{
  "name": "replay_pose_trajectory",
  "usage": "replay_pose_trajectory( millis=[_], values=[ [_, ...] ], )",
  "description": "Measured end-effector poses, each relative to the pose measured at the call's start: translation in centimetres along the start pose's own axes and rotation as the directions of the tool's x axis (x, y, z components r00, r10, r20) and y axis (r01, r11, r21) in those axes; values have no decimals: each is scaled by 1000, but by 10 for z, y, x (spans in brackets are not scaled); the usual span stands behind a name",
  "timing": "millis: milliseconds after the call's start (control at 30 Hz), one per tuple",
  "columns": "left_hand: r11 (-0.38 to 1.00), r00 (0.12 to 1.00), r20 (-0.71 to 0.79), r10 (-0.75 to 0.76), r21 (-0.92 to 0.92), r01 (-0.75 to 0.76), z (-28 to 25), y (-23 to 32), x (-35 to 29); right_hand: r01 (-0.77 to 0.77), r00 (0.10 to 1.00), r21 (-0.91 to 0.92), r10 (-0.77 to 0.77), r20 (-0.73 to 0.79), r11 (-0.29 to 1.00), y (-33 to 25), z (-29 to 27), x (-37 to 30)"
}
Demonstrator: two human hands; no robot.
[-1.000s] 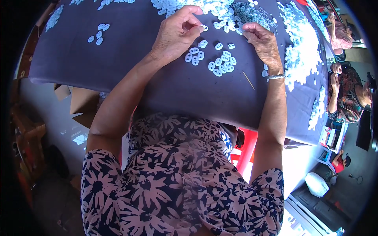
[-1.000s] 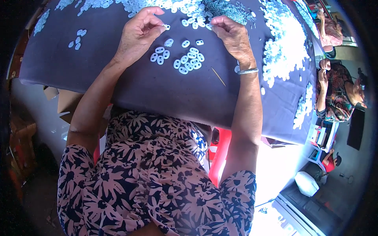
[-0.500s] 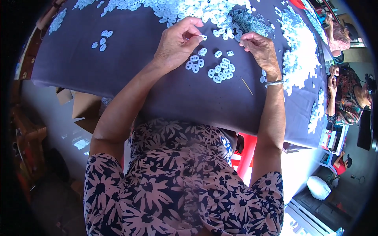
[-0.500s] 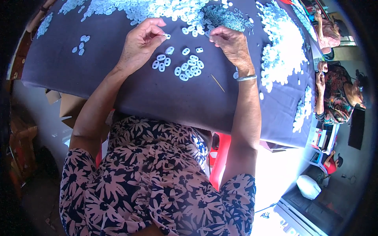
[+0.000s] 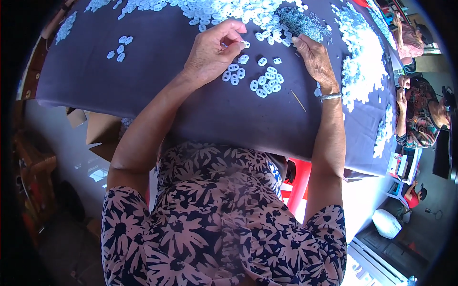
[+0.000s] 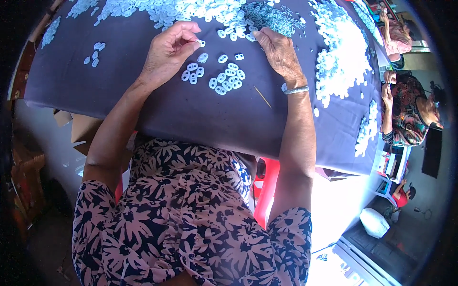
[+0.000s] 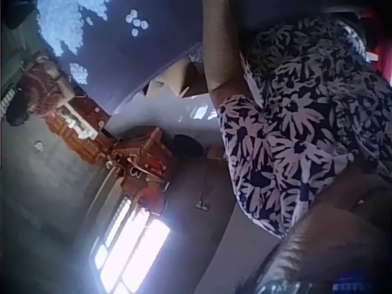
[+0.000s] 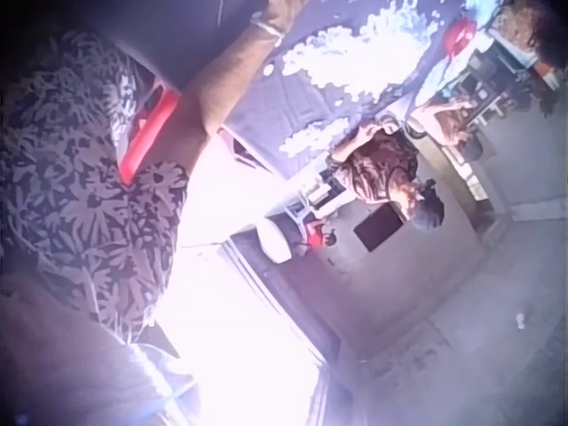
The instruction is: The person assembles plastic toggles by inserting pins into plastic components by hand and placing the finished pieces on the table.
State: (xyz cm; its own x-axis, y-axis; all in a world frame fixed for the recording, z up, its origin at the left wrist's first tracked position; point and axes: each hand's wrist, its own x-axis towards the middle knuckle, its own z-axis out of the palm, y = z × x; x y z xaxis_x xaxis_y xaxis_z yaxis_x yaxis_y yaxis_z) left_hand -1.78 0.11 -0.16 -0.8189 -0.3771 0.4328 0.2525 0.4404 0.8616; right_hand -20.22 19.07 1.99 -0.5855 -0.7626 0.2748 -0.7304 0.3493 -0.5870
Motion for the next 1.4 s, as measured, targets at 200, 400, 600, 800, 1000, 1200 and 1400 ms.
replay_pose_trajectory(
  millis=[200,400,600,800,1000,1200,1400],
  values=[
    [1000,1000,10,-2,10,2,0,1,0,-21,997,141,10,81,990,12,3,1],
    [1000,1000,-2,7,24,-7,-1,0,0,-171,976,85,157,154,982,7,-10,2],
    [1000,1000,0,8,17,-8,0,1,0,-62,997,262,45,67,963,11,-6,1],
    [1000,1000,-8,-9,1,9,0,0,1,63,998,106,-66,17,992,9,5,1],
    [1000,1000,-10,-23,-19,22,-1,1,0,134,991,23,-134,16,991,-17,14,0],
    [1000,1000,13,5,-24,-4,2,-1,0,179,983,-188,-167,80,966,-25,29,9],
    [998,1000,17,11,-62,-10,2,2,-1,108,992,-52,-104,70,993,-24,24,8]
  ],
)
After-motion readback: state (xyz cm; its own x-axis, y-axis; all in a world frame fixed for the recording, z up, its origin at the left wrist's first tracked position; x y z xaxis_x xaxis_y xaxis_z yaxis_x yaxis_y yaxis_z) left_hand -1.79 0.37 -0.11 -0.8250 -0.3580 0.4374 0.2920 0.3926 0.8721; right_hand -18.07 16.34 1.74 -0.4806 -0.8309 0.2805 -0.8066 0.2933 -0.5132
